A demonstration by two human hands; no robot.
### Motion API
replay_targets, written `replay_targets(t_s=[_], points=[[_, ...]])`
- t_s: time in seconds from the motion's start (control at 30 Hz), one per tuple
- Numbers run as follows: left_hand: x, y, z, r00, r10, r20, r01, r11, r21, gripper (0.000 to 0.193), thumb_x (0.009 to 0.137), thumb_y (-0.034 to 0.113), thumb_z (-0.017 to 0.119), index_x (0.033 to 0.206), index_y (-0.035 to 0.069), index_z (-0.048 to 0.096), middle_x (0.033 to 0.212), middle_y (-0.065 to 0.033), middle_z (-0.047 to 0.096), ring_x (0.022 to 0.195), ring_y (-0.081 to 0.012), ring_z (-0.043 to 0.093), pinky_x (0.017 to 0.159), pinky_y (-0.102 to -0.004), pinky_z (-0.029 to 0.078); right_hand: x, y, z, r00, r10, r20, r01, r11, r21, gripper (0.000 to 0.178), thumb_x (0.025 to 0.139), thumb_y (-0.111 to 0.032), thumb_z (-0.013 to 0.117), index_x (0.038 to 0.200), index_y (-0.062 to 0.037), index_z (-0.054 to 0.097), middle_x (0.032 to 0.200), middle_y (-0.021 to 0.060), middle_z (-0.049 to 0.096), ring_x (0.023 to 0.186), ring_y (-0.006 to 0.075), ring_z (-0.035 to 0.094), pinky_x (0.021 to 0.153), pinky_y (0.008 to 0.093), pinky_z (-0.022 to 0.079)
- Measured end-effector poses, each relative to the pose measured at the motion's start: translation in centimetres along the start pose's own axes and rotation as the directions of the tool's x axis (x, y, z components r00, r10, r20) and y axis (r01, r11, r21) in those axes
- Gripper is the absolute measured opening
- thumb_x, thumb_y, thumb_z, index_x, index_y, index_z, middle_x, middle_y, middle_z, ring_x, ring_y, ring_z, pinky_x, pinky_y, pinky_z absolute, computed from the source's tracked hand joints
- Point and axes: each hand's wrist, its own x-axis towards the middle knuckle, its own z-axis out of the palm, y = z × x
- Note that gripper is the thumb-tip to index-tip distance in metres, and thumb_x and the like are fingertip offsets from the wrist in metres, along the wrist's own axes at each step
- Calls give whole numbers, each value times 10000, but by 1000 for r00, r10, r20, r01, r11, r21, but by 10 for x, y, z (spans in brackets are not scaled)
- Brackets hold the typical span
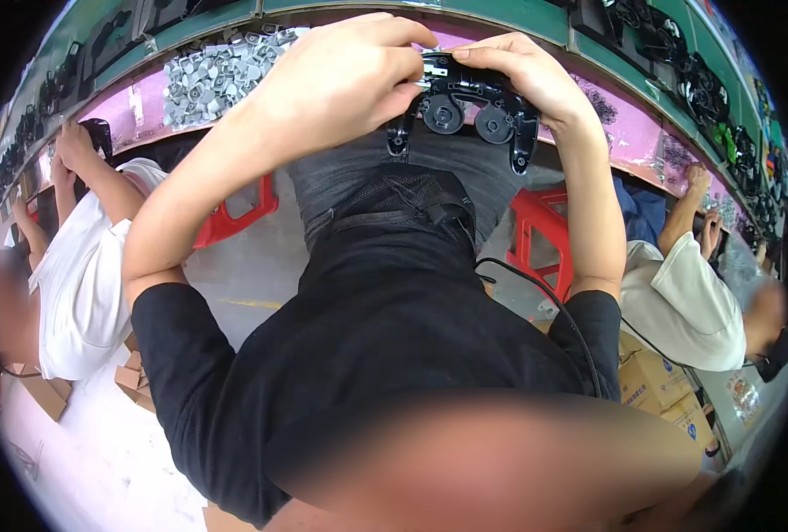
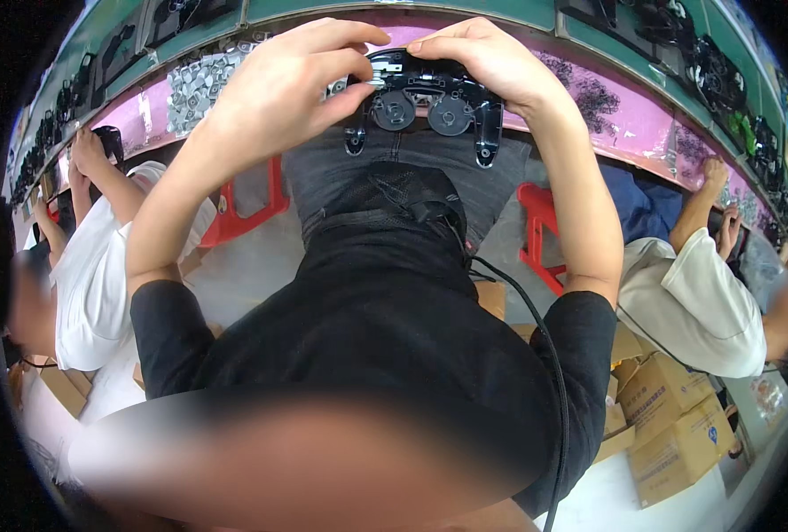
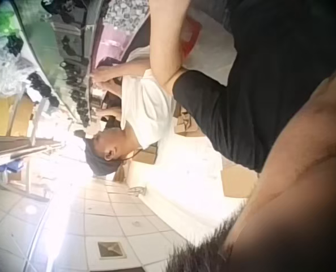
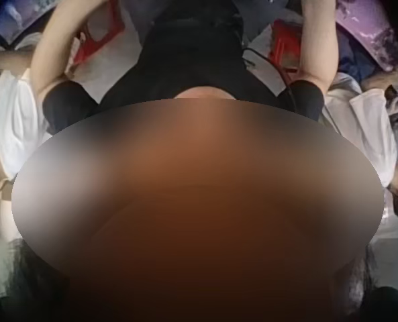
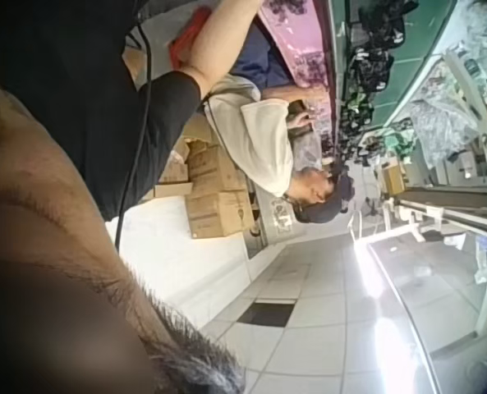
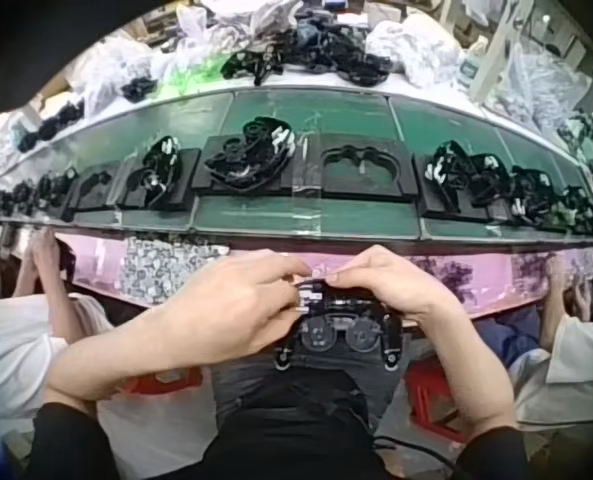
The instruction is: Assembling components into electronic housings on a production line.
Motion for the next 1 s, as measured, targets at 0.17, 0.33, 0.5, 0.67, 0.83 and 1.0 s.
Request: replay_targets(t_s=[0.17,0.33,0.5,0.67,0.83,1.0], points=[[-5,4,-9,992,75,105,-87,990,108,162,860,105,767,930,-34,719,1243,-146,710,1094,-322,698,922,-409,579,1,-2,26,1000,-7,-14,7,1000,-17,305,981,-205,697,1169,19,783,1082,114,797,970,137,736,916,258,552],[1,1,4,995,93,39,-95,994,61,135,867,75,725,886,-58,715,1169,-177,727,1048,-340,714,894,-418,590,2,-3,12,998,60,15,-61,998,25,287,979,-191,700,1161,14,786,1045,99,801,914,123,741,853,247,572],[1,0,7,997,75,25,-75,997,26,128,861,50,697,855,-78,706,1099,-204,743,1022,-351,726,878,-424,599,5,3,7,995,98,25,-99,994,44,285,981,-194,703,1157,13,786,1022,93,801,884,116,742,825,245,581],[9,1,14,999,21,-38,-22,1000,-13,125,842,57,723,843,-67,701,1108,-180,742,1001,-331,728,874,-410,598,8,11,-8,987,160,23,-162,979,122,285,992,-190,692,1159,22,781,1015,112,799,830,128,747,754,253,601],[13,2,19,998,-64,13,65,996,-62,103,854,74,765,888,-9,713,1222,-121,729,1069,-315,718,915,-395,576,7,15,-20,991,136,6,-135,979,155,286,992,-189,689,1166,20,780,1031,114,798,861,135,748,789,256,596],[15,1,7,992,-124,28,127,981,-143,120,883,96,765,950,-1,745,1213,-100,750,1041,-306,736,918,-383,579,3,16,-27,998,47,-31,-44,996,76,287,985,-192,694,1168,9,787,1062,110,798,959,141,740,911,260,562]])
